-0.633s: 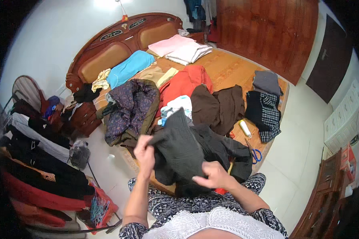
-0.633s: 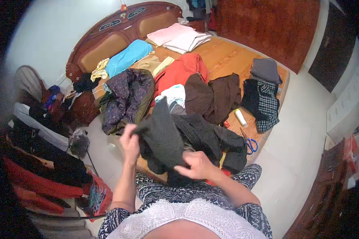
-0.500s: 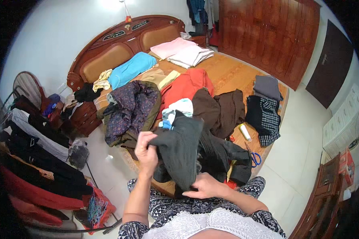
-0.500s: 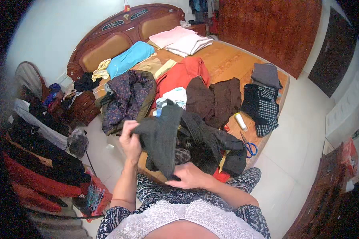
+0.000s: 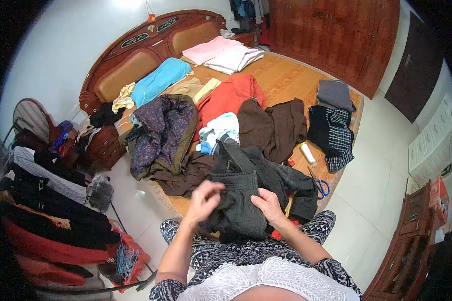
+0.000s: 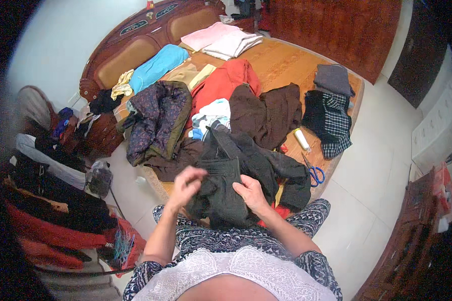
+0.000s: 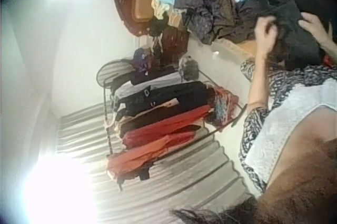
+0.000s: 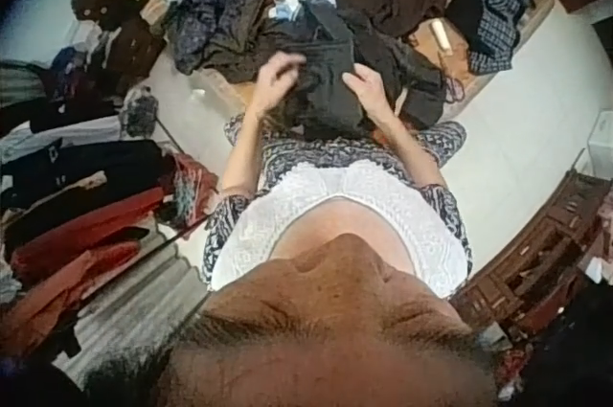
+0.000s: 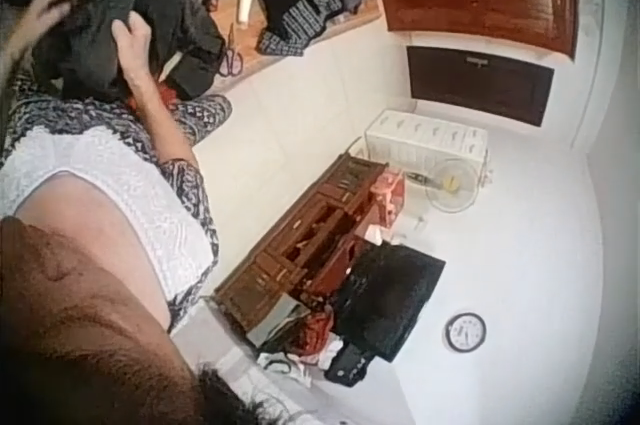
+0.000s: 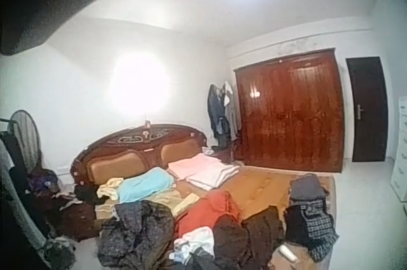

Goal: Repairing a zipper or loose thread on a green jacket using scissors while sitting on a bed.

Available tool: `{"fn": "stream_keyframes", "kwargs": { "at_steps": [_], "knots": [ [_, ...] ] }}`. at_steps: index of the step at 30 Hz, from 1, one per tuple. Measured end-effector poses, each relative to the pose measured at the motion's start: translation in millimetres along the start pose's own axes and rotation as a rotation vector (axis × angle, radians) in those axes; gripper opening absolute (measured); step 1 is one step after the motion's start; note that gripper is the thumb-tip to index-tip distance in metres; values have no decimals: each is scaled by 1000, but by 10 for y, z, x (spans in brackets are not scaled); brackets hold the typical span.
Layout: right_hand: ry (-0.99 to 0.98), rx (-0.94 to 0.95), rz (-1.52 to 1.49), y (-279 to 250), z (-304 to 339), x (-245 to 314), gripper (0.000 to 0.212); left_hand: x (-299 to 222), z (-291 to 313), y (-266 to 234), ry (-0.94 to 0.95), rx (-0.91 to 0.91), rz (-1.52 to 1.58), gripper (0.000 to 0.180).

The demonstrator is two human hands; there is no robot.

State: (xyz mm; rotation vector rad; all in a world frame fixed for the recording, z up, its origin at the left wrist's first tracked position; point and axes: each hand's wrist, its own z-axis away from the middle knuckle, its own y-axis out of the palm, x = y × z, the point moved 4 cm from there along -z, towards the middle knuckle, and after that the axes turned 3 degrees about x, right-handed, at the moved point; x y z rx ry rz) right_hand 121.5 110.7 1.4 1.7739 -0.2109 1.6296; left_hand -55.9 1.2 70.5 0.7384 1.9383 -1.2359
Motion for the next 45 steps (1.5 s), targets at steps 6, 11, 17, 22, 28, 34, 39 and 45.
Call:
{"fn": "stream_keyframes", "kwargs": {
  "at_steps": [6, 11, 17, 22, 28, 34, 39, 45],
  "knots": [
    [-115, 100, 402, 223, 60, 127, 14, -351, -588, -32, 160, 82, -206, 25],
    [-105, 22, 278, 154, 57, 222, 15, -170, -737, 193, -241, 412, 190, 18],
    [-6, 64, -702, -101, -143, 505, 49, -185, -681, 212, -336, 404, 373, 15],
    [3, 107, -797, 43, -235, 612, 57, -125, -643, 215, -308, 410, 352, 15],
    [-4, 118, -831, 178, -294, 595, 65, -140, -600, 278, -296, 308, 416, 18],
    [-115, 125, -795, 258, -384, 510, 68, -274, -587, 485, -249, 236, 86, 5],
    [-90, 71, -717, 312, -393, 470, 67, -152, -572, 539, -244, 176, 286, 4],
    [-69, 65, -686, 219, -362, 396, 57, -198, -605, 444, -277, 202, 571, 3]
  ]
}}
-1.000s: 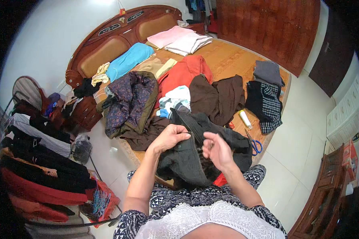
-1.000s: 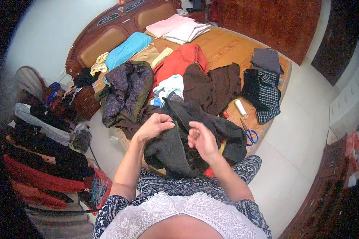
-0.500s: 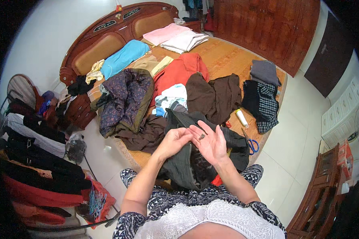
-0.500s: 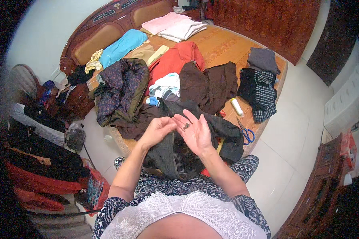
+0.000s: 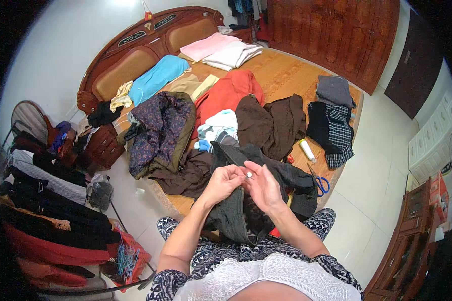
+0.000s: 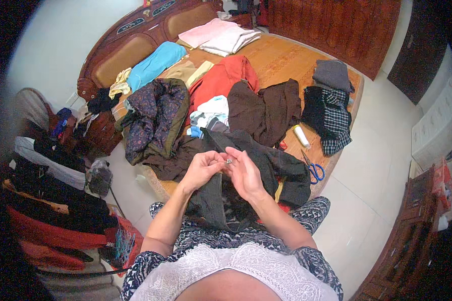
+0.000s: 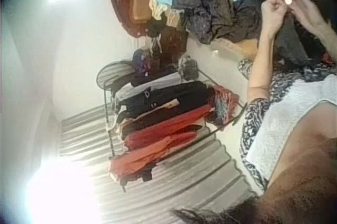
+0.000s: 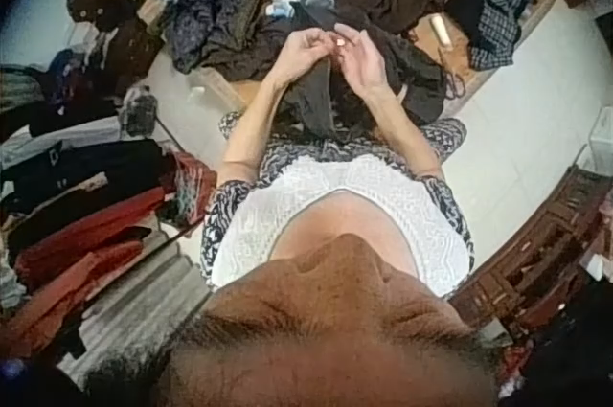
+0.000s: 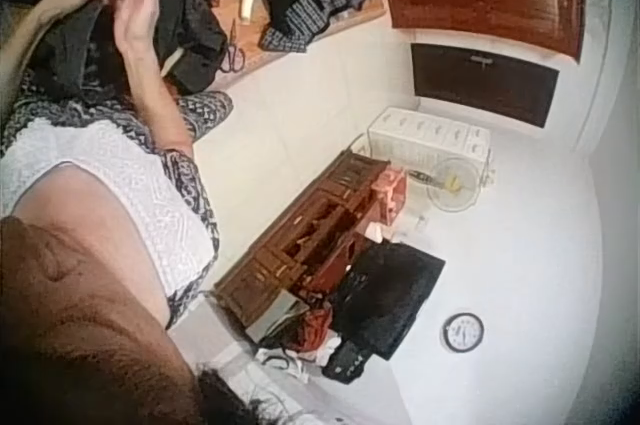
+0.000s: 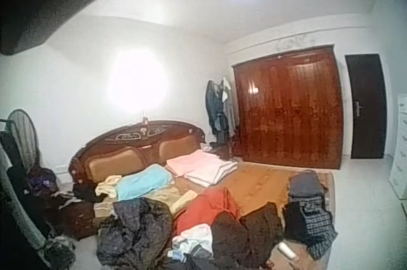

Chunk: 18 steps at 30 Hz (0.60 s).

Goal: Repairing a zipper or loose thread on a green jacket using scissors while sitting on a bed.

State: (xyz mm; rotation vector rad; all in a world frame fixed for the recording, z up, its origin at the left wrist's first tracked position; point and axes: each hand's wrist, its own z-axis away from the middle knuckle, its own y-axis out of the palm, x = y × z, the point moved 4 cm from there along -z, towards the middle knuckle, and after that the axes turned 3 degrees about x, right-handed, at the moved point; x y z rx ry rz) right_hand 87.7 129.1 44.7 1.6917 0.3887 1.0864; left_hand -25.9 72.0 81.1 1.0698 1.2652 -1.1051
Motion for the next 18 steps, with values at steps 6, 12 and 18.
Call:
{"fn": "stream_keyframes", "kwargs": {
  "at_steps": [6, 12, 18],
  "knots": [
    [9, -101, 602, -27, 62, 147, 24, 3, 23, -39, -33, 29, -93, 5],
    [-36, -29, 688, 33, 61, 203, 12, -16, 20, -5, -41, 59, -93, 2],
    [104, -90, 292, 43, 119, 187, 14, -97, 33, -25, -5, 49, -54, 2]
  ]
}}
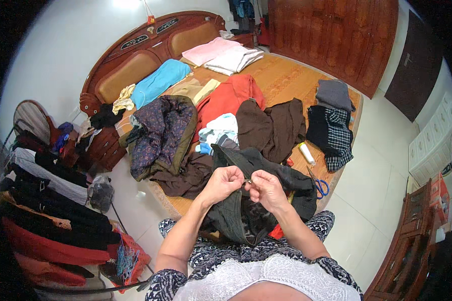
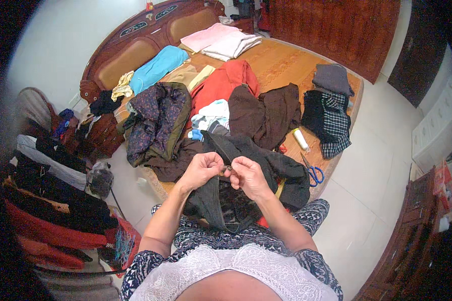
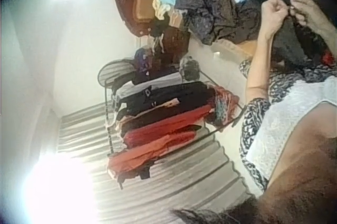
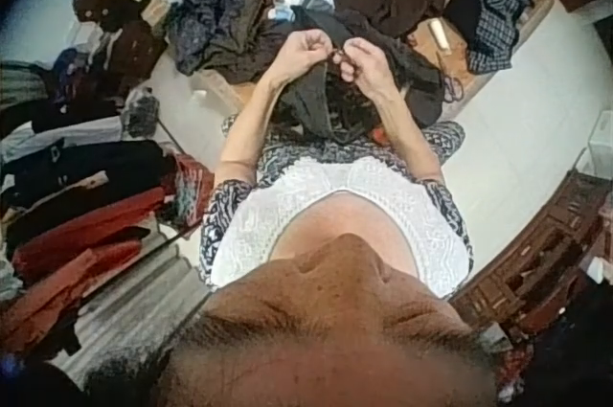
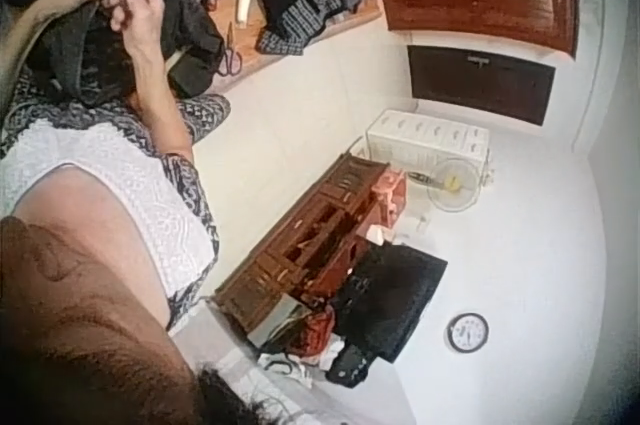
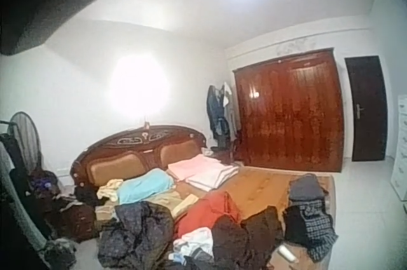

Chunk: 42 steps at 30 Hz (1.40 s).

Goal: Repairing a zipper or loose thread on a green jacket using scissors while sitting on a bed.

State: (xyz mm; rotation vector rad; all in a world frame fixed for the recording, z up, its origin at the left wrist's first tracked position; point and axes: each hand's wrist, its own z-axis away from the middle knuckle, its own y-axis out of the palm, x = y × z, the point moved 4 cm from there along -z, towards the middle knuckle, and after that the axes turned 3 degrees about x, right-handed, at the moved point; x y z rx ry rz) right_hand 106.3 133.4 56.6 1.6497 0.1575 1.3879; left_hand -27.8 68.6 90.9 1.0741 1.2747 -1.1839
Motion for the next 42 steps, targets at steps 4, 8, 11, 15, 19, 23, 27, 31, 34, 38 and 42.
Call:
{"fn": "stream_keyframes", "kwargs": {
  "at_steps": [4, 8, 11, 15, 19, 23, 27, 31, 34, 38, 42],
  "knots": [
    [73, 64, 187, -137, -24, 11, 24, -113, 24, -35, -13, 14, 21, 3],
    [11, 52, 278, -144, -102, 135, 29, -138, 16, -71, -17, 80, -3, 2],
    [105, 155, 255, -61, -158, 181, 30, -169, 7, -63, 17, 149, 13, 2],
    [317, 305, 166, 25, -162, 220, 30, -187, -11, -79, 46, 202, -2, 5],
    [387, 448, 93, -14, -181, 177, 30, -253, -26, -80, 61, 245, -61, 6],
    [397, 453, 14, 47, -165, 88, 29, -177, -29, -126, 77, 264, -5, 7],
    [402, 488, -113, 130, -125, 20, 22, -132, -18, -150, 62, 285, -32, 6],
    [459, 520, -217, 118, -116, -65, 22, -131, -11, -119, 75, 290, 37, 6],
    [407, 475, -219, 105, -134, -47, 18, -175, -41, -150, 71, 69, -141, 8],
    [215, 198, -125, 188, -136, 109, 12, -182, 15, -218, 83, -53, -162, 14],
    [69, -26, -3, 129, -158, 175, 14, -153, 45, -157, 105, -95, -192, 18]
  ]
}}
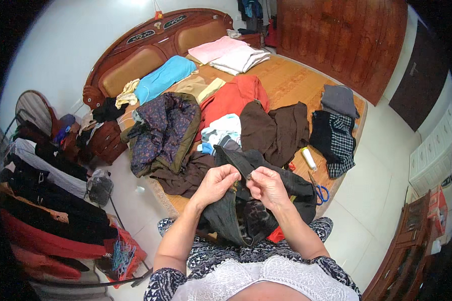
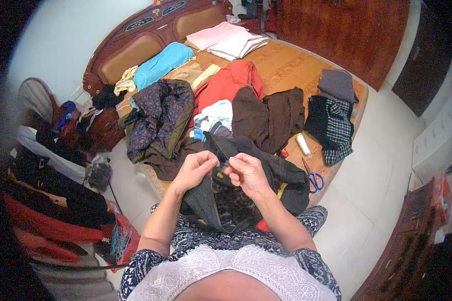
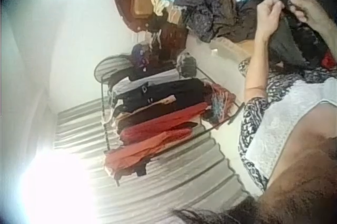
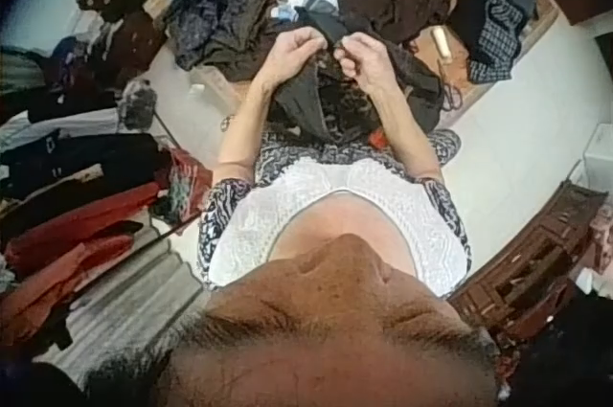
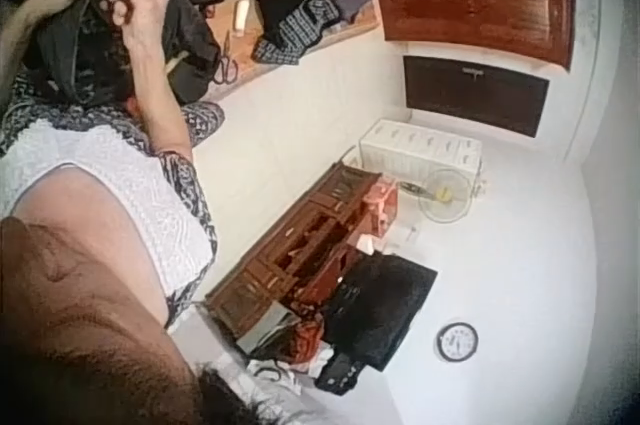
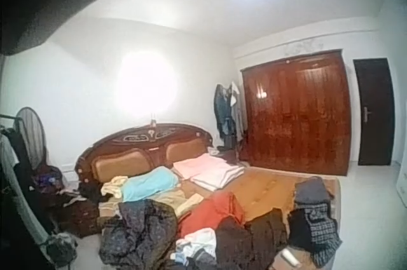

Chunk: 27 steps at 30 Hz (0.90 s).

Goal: Repairing a zipper or loose thread on a green jacket using scissors while sitting on a bed.

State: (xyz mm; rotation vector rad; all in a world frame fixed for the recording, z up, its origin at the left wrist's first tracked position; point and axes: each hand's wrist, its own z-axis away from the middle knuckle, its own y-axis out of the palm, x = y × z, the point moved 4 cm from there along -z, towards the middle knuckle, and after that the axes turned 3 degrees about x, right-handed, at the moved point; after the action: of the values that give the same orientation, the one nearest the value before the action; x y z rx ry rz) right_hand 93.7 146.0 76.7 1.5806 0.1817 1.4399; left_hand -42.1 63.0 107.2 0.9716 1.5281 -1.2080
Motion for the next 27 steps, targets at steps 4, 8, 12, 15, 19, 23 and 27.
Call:
{"fn": "stream_keyframes", "kwargs": {
  "at_steps": [4, 8, 12, 15, 19, 23, 27],
  "knots": [
    [-70, 39, 21, -51, -14, -11, 14, -29, 50, 87, 16, 10, 30, 21],
    [-110, -8, 426, 33, -13, 41, 16, -94, 87, 130, 47, -18, 122, 18],
    [-169, 12, 611, 115, -31, 133, 17, -39, 111, 149, -107, -6, 80, 9],
    [-105, 31, 619, 153, -55, 189, 17, 53, 107, 155, -73, 24, 199, 10],
    [-66, 67, 571, 146, -85, 190, 18, 78, 108, 135, -68, 90, 360, 9],
    [-87, 95, 600, 165, -103, 194, 18, 84, 115, 138, -67, 117, 403, 9],
    [-141, 145, 618, 171, -104, 186, 16, 109, 111, 131, -52, 120, 440, 8]
  ]
}}
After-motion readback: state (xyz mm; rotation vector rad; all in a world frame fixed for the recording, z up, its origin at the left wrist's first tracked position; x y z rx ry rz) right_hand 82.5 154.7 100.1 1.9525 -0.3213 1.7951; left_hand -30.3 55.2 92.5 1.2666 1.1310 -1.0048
